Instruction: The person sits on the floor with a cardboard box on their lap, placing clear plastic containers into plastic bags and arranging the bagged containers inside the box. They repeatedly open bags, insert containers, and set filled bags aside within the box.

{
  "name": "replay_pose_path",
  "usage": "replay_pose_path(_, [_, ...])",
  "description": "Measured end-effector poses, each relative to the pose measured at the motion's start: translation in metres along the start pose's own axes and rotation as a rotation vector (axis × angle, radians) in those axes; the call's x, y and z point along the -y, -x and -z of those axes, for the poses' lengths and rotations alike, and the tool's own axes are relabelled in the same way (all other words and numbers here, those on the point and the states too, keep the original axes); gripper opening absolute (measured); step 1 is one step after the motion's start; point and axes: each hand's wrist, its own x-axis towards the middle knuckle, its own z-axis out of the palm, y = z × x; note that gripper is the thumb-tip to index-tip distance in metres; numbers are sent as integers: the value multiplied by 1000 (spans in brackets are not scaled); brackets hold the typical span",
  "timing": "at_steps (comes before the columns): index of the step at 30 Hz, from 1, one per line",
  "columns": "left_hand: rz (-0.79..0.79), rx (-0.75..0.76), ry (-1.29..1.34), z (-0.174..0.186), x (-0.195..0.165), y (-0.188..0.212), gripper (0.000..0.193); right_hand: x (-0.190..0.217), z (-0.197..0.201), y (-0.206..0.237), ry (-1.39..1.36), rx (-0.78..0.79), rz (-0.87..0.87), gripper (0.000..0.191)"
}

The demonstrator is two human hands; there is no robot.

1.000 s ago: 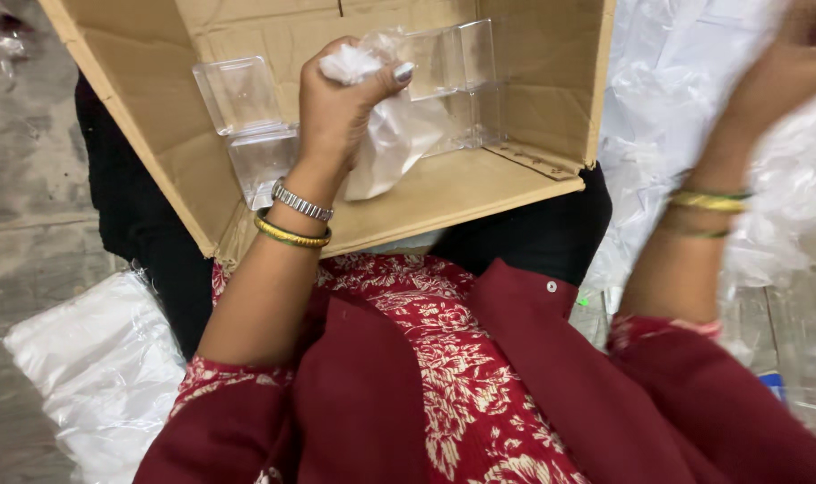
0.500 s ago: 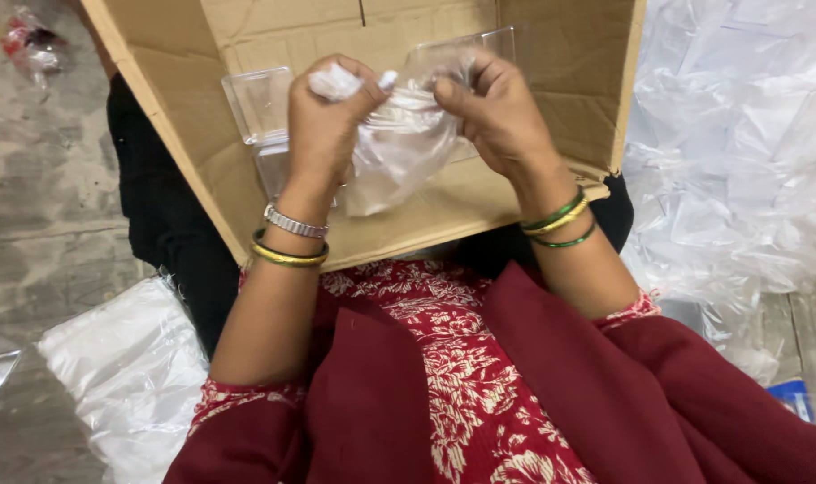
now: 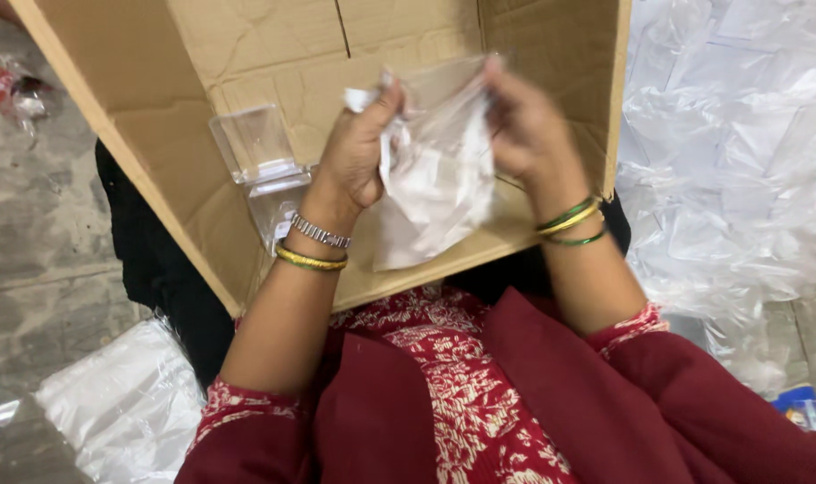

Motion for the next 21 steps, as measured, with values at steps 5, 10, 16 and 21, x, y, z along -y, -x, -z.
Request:
replay_pose_path(5, [150,4,119,40,8,-59,10,44,37,-59,231,96,181,10])
replay_pose_path(10, [-74,-712,-694,77,34,-93,14,-35,56,-141,1497,-367,561,2])
replay_pose_path(16, [-211,-416,-433,107,60,-74,20,-92,58,-130,2013,-271,517,25])
replay_pose_path(21, [-193,-417,-1054,114,55,-77,19,-89,49,-125,1678,-248,732,39])
